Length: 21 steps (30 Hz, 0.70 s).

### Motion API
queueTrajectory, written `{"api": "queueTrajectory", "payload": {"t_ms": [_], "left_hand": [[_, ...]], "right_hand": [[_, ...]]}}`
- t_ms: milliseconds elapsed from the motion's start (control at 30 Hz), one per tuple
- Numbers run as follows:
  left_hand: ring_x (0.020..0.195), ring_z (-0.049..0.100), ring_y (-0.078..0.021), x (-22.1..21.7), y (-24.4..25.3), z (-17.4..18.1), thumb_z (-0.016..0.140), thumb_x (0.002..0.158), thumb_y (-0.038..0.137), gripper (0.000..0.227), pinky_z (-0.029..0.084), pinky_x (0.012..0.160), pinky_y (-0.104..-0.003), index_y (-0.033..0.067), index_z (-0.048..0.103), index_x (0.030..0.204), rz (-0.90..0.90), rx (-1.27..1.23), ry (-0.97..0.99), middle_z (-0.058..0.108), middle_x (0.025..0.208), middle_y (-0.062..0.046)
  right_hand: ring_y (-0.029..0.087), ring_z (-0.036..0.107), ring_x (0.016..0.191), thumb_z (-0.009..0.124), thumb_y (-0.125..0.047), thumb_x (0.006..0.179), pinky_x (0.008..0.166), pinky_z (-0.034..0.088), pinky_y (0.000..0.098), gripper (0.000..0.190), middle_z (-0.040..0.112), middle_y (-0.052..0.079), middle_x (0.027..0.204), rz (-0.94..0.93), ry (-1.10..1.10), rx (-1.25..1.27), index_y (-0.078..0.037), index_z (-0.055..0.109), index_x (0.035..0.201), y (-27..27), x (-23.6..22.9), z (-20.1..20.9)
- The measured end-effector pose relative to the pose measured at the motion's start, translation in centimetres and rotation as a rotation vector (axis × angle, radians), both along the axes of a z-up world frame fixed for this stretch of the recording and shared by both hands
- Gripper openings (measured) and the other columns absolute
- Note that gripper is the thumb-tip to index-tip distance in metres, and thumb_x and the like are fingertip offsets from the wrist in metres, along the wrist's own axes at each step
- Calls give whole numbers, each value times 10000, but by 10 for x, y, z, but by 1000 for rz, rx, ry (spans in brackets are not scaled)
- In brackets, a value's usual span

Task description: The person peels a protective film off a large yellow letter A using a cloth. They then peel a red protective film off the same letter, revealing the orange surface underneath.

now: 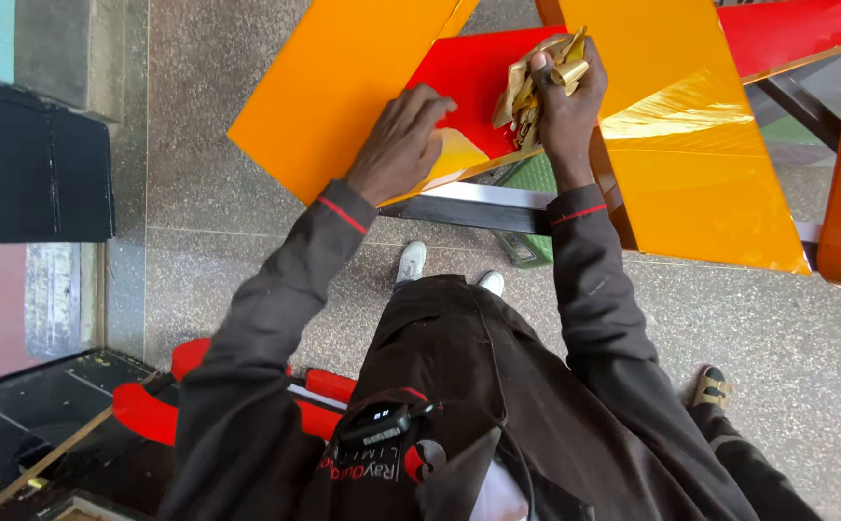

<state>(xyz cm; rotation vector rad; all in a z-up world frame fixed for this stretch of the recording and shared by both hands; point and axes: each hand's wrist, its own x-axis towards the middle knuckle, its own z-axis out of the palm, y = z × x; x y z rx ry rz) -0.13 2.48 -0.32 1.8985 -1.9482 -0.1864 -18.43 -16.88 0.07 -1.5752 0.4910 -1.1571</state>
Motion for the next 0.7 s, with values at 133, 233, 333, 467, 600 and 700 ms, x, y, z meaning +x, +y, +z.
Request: {"api": "queueTrajectory", "payload": {"t_ms": [133,233,333,467,600,700], "left_hand": [[1174,531,-394,2,5,-8,714,1139,116,191,500,993,-577,-6,714,1286,43,-82,125,541,1300,-169],[943,499,-322,-14,-3,-17,674,1032,-79,193,417,789,-487,71,587,947,143,-201,153,589,1049,-115],[993,528,-300,-19,-7,-21,689,989,-111,239,490,850,-470,103,585,1016,210,-162,-90,597,1085,-95],[1024,558,-278,-19,-3,-25,652,912,-123,298,502,869,-432,135,572,1037,209,-165,-213,605,1092,-80],[1009,574,-272,-24,1,-28,623,1027,-45,219,503,880,-448,152,538,1073,198,-182,-216,615,1075,-76],[999,581,-264,-27,4,-29,622,1035,-40,231,488,869,-436,157,514,1090,191,-188,-181,624,1074,-71]], "right_hand": [[168,597,929,780,-397,1134,809,504,381,338,652,53,1021,-5,7,-41,-104,617,1091,-1,-1,2],[178,636,933,756,-380,1148,825,517,377,323,679,57,1024,5,-1,-22,-97,614,1085,2,-1,4],[188,663,953,760,-433,1148,831,545,380,370,691,67,1048,24,-12,-12,-94,616,1110,3,1,8],[191,658,950,769,-415,1146,838,547,386,351,689,65,1042,5,1,-13,-93,633,1109,4,1,10],[214,703,984,752,-406,1149,865,585,398,332,719,84,1082,13,3,-8,-92,645,1153,6,2,11],[207,695,985,753,-416,1153,867,583,402,339,714,79,1083,25,-9,-4,-94,647,1161,6,2,11]]}}
